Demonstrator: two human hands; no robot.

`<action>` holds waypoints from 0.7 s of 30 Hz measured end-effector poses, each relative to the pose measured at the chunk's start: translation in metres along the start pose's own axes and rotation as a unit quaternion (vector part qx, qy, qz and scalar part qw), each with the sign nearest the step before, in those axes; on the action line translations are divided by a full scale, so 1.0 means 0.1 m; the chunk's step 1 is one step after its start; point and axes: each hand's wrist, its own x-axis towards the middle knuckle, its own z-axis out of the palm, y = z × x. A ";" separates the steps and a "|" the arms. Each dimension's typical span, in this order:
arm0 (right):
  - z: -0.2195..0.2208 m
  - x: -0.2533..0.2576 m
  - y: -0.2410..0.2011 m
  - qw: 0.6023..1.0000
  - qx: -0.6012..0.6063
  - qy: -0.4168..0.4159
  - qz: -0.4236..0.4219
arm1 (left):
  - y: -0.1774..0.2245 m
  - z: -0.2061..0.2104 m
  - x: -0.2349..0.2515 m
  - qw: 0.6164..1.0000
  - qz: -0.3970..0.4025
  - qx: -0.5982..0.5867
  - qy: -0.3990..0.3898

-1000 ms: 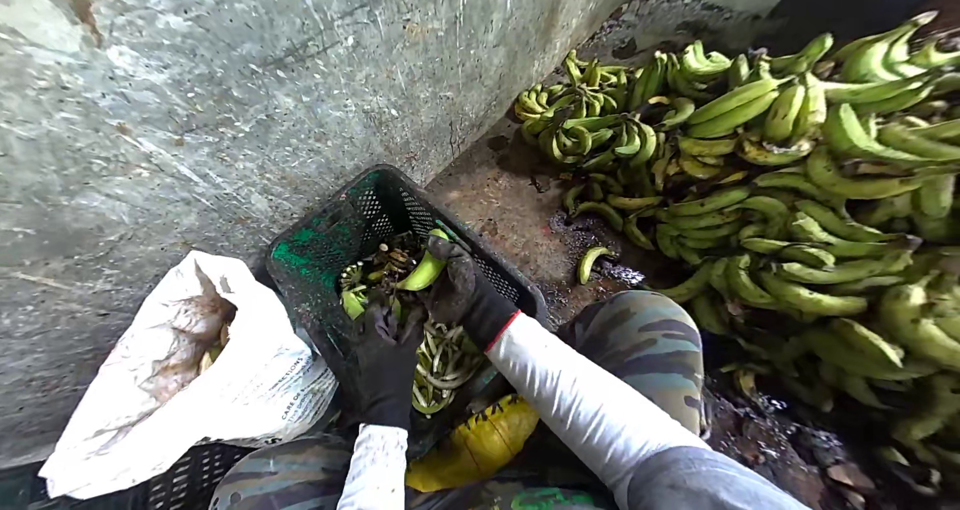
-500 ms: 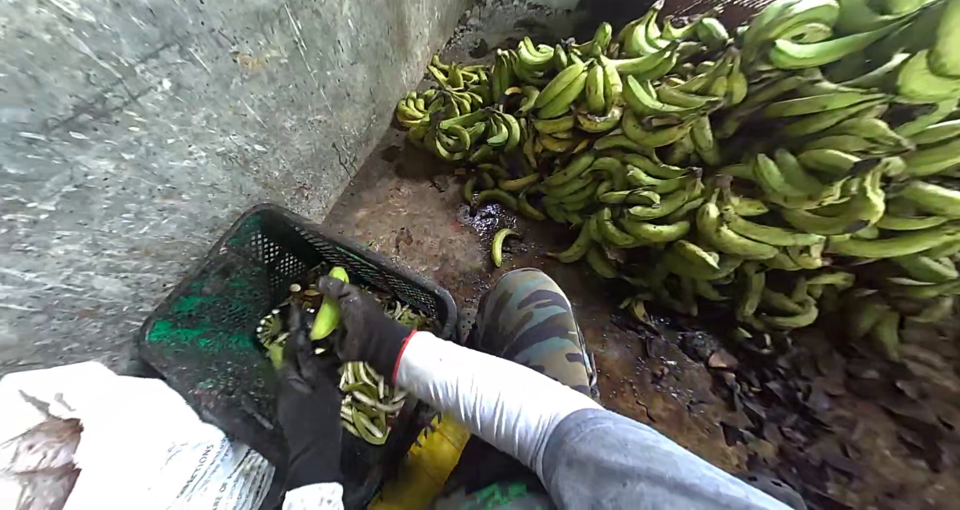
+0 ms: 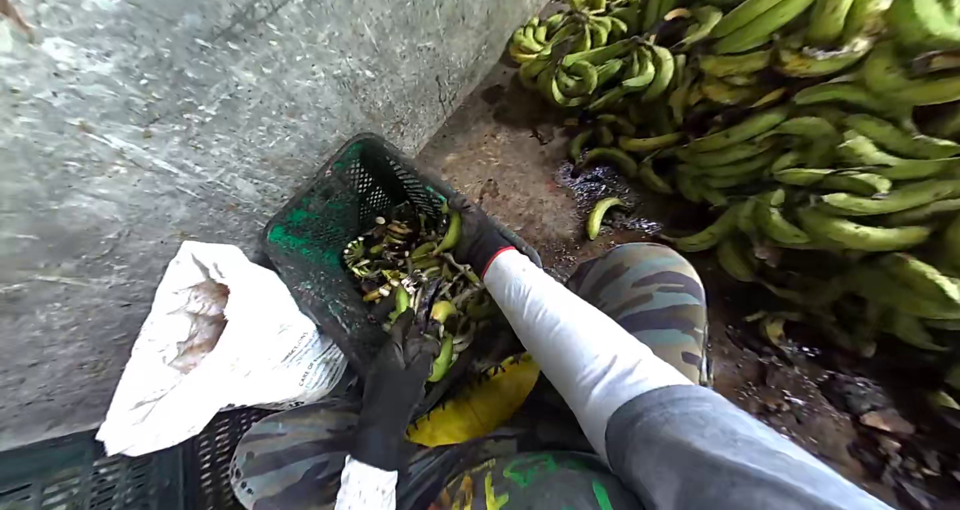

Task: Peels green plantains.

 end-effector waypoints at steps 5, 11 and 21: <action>0.26 -0.26 -0.20 0.921 -0.369 -0.019 0.122 | -0.14 -0.12 -0.04 0.995 -0.013 -0.089 0.045; 0.11 -0.72 -0.29 0.815 -0.530 -0.149 0.181 | -0.04 -0.26 0.04 0.995 0.021 -0.006 0.102; 0.22 -0.71 0.36 0.957 -0.203 -0.067 0.197 | 0.14 0.07 0.10 0.977 0.035 0.207 0.046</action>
